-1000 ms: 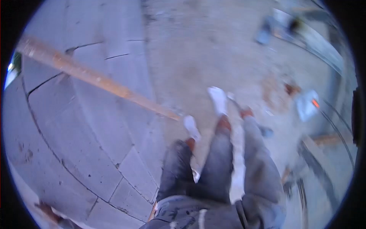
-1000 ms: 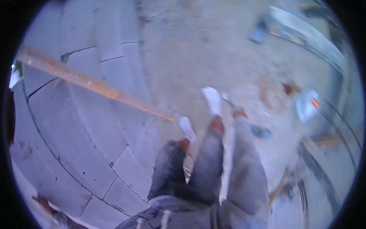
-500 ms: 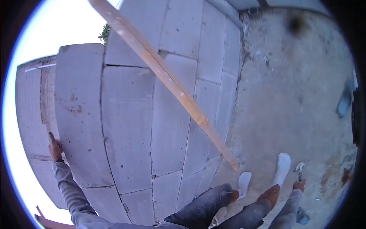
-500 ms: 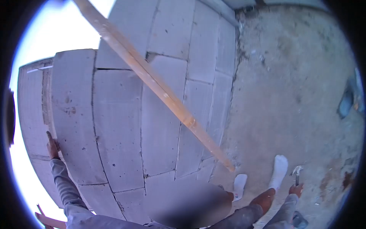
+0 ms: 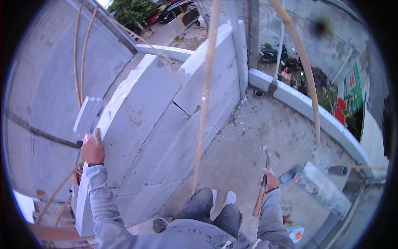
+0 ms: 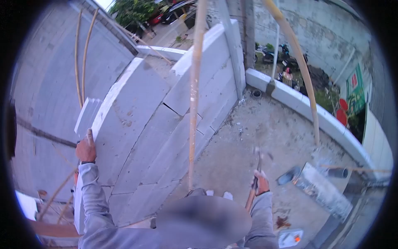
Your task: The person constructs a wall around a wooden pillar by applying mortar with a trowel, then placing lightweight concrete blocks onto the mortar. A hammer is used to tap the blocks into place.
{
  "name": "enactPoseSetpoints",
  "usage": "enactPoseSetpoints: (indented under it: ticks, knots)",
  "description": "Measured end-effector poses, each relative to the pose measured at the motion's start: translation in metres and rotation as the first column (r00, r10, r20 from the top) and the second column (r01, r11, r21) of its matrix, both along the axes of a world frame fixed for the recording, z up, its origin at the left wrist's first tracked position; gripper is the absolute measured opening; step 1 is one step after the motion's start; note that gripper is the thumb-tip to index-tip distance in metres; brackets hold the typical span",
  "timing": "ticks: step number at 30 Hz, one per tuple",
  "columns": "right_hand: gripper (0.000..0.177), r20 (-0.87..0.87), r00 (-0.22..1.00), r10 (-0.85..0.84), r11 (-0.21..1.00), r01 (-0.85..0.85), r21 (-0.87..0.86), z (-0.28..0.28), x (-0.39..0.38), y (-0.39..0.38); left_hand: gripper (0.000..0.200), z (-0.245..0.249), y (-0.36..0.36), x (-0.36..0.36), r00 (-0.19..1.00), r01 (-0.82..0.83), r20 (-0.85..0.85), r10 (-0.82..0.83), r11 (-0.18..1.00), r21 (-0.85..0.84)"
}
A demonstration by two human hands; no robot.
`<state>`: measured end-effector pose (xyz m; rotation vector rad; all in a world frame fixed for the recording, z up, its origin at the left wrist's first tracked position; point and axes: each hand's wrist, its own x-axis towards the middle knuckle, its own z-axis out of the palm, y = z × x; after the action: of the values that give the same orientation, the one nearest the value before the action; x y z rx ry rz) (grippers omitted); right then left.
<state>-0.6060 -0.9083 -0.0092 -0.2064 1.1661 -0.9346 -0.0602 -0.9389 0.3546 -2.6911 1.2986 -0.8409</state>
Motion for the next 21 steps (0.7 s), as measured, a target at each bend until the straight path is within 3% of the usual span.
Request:
enactPoseSetpoints:
  ticks: [1,2,4,5,7,9,10,12,15,16,17,18,19,20,21]
  knots:
    - [0.014,-0.015,1.0,0.024,0.996,-0.025,-0.085,0.037,0.009,-0.027,0.07,0.002,0.001,0.0,0.999,0.053,0.003,-0.053,0.998,-0.045]
    - [0.014,-0.027,0.998,0.053,0.995,-0.056,-0.088,0.067,0.022,-0.051,0.067,0.009,-0.001,-0.004,0.998,-0.037,-0.047,0.037,0.999,-0.002]
    - [0.015,-0.387,0.918,0.081,0.988,-0.124,-0.087,0.114,0.042,-0.092,0.066,0.014,-0.003,-0.002,0.994,-0.054,-0.093,0.051,0.998,-0.033]
    - [0.015,-0.409,0.906,0.111,0.984,-0.159,-0.085,0.134,0.048,-0.109,0.065,0.012,-0.002,-0.001,0.991,-0.044,-0.125,0.036,0.997,-0.062]
    - [0.017,-0.238,0.956,0.172,0.906,-0.249,-0.343,0.169,0.059,-0.128,0.063,0.007,0.002,0.006,0.993,-0.045,-0.111,0.037,0.996,-0.074]
    - [0.022,-0.386,0.888,0.249,0.784,-0.419,-0.457,0.231,0.066,-0.168,0.062,0.007,-0.008,-0.003,0.974,-0.125,-0.198,0.106,0.988,-0.086]
    - [0.024,-0.45,0.847,0.282,0.707,-0.501,-0.499,0.264,0.067,-0.18,0.062,0.009,-0.011,-0.009,0.965,-0.195,-0.181,0.19,0.981,-0.014]
    - [0.029,-0.38,0.857,0.347,0.638,-0.513,-0.574,0.331,0.077,-0.214,0.063,0.013,-0.013,-0.013,0.949,-0.233,-0.217,0.229,0.972,0.007]
    - [0.033,-0.382,0.806,0.451,0.563,-0.59,-0.579,0.426,0.095,-0.26,0.065,0.021,-0.019,-0.012,0.936,-0.27,-0.241,0.256,0.963,-0.026]
    - [0.032,-0.486,0.734,0.475,0.512,-0.679,-0.526,0.447,0.098,-0.281,0.064,0.022,-0.019,-0.014,0.927,-0.291,-0.25,0.279,0.957,-0.012]
    - [0.03,-0.572,0.641,0.512,0.399,-0.767,-0.502,0.462,0.101,-0.308,0.064,0.021,-0.021,-0.012,0.917,-0.315,-0.259,0.304,0.949,-0.004]
    - [0.027,-0.525,0.585,0.618,0.329,-0.799,-0.503,0.474,0.105,-0.339,0.063,0.012,-0.017,-0.003,0.934,-0.297,-0.219,0.283,0.954,-0.033]
    - [0.026,-0.586,0.488,0.647,0.264,-0.864,-0.428,0.488,0.111,-0.366,0.063,0.011,-0.013,-0.008,0.917,-0.332,-0.241,0.318,0.943,-0.02]
    - [0.034,-0.584,0.444,0.68,0.207,-0.88,-0.427,0.501,0.125,-0.391,0.062,0.015,-0.015,-0.015,0.897,-0.375,-0.265,0.353,0.927,-0.033]
    - [0.022,-0.54,0.478,0.693,0.202,-0.847,-0.492,0.511,0.14,-0.406,0.061,0.017,-0.02,-0.019,0.881,-0.413,-0.283,0.38,0.909,-0.063]
